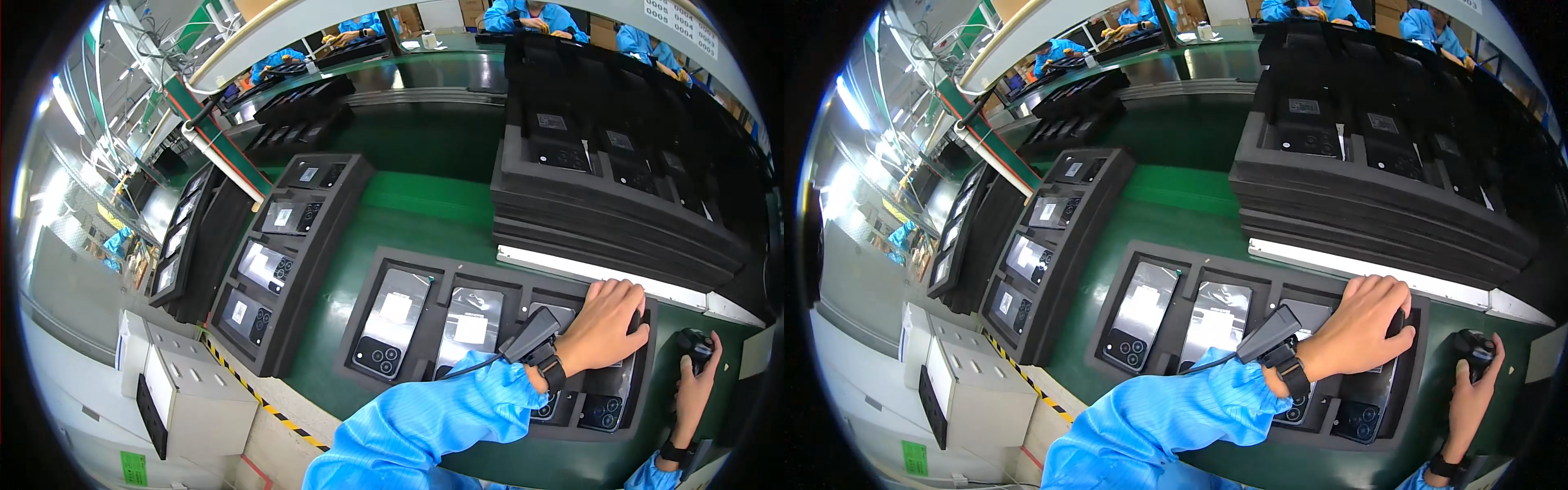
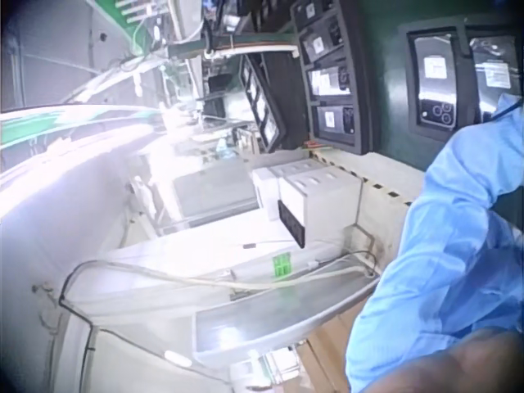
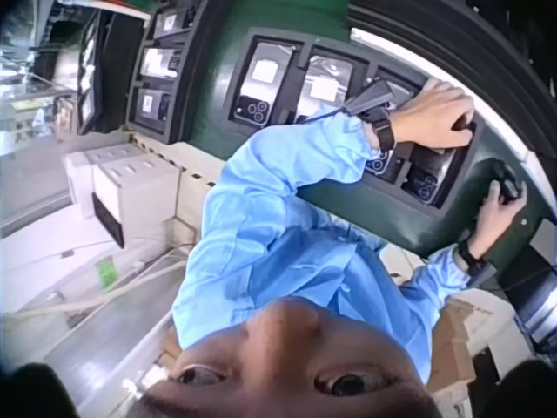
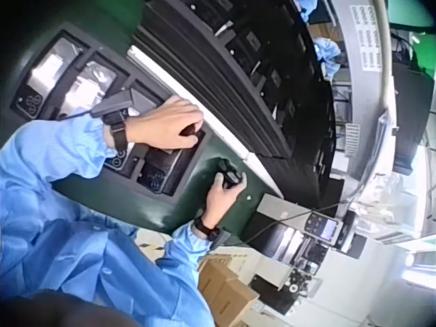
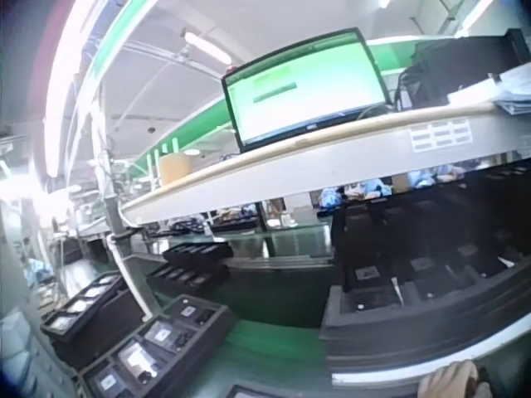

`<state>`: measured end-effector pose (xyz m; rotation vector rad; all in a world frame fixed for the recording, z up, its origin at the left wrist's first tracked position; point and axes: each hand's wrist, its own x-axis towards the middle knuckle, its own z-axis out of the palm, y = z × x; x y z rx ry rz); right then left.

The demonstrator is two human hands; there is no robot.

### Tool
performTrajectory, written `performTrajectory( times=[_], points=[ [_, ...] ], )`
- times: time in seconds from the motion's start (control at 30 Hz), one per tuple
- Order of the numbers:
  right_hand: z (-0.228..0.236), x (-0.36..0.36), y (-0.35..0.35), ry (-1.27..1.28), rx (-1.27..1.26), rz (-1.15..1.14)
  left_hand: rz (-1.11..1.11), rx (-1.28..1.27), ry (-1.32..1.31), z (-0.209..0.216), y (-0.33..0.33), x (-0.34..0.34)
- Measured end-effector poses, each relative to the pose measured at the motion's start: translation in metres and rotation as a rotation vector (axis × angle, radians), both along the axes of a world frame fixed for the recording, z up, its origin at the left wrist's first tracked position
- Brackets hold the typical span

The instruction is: The recorder scans barcodes on electronic devices in trays and organizes them on a conveyor belt in a manufacturing facility.

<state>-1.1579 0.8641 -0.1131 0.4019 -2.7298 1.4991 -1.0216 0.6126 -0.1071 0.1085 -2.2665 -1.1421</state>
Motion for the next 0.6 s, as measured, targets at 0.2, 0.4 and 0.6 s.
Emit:
performTrajectory(
  times=[0.2,0.4,0.6],
  points=[
    [0.005,-0.005,-0.002,0.062,0.006,0.086,0.001,0.003,-0.018,0.002,0.0,0.0],
    [0.011,0.0,-0.004,-0.024,-0.02,0.067,0.0,-0.001,-0.016,0.003,-0.001,0.0],
    [0.001,-0.006,0.001,-0.004,0.012,0.079,0.016,-0.017,0.031,-0.001,0.0,-0.001]
  ],
)
